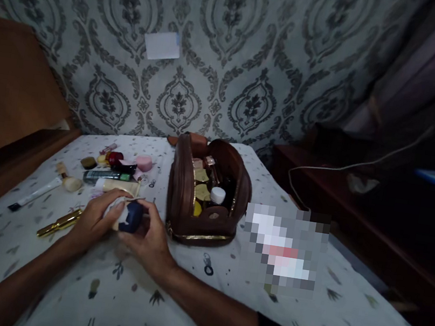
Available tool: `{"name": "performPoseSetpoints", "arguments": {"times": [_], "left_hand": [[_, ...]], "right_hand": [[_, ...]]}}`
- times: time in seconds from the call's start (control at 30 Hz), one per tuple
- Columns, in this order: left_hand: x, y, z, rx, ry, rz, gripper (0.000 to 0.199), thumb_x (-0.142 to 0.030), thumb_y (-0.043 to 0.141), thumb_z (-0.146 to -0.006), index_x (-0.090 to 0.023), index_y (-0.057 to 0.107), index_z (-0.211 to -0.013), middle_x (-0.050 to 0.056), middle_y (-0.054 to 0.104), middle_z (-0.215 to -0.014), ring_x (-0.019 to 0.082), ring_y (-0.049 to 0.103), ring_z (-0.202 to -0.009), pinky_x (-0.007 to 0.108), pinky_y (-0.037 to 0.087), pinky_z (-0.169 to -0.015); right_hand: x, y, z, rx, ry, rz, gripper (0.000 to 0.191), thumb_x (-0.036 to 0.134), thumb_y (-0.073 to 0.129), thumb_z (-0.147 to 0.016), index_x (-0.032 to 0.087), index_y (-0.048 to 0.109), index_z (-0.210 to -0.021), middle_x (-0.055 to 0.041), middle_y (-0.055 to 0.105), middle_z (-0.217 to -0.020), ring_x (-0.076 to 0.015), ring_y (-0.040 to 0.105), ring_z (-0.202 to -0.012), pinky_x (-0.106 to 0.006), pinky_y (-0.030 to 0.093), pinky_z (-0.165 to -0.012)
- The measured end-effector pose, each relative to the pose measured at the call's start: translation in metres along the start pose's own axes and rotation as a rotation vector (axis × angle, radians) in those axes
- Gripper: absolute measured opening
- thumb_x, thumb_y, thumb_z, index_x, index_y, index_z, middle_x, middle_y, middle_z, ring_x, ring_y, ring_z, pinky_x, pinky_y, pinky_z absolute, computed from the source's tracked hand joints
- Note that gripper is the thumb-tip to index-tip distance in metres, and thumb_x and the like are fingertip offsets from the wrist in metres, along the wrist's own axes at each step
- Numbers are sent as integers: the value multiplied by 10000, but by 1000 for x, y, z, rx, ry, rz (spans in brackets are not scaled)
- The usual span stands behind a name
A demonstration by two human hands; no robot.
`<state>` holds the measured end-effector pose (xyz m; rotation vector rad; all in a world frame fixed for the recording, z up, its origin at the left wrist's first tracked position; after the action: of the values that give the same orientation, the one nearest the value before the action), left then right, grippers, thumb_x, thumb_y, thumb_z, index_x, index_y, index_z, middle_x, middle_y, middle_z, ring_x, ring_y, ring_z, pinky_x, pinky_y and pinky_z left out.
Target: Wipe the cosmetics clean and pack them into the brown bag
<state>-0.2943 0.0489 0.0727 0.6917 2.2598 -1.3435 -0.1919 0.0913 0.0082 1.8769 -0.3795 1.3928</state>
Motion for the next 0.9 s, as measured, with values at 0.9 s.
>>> {"name": "performPoseSetpoints", "arguments": {"times": [0.9], "left_hand": [[40, -18, -4, -206, -288, 258, 303, -426, 560, -876, -170, 670, -995, 20, 686, -878, 182, 599, -780, 280, 470, -714]], "right_hand": [[-8, -1, -3, 21, 51, -57, 554, 287, 879, -594, 239, 607, -1073, -18, 658, -1076, -178, 630, -978, -289, 524, -818]]}}
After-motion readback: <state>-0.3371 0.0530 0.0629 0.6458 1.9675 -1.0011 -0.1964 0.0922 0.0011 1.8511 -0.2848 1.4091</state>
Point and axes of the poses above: each hand's wrist, its own z-axis away from the middle knuckle, its own y-axis out of the palm, x = y × z, the point moved 9 cm from there along -z, towards the middle knuckle
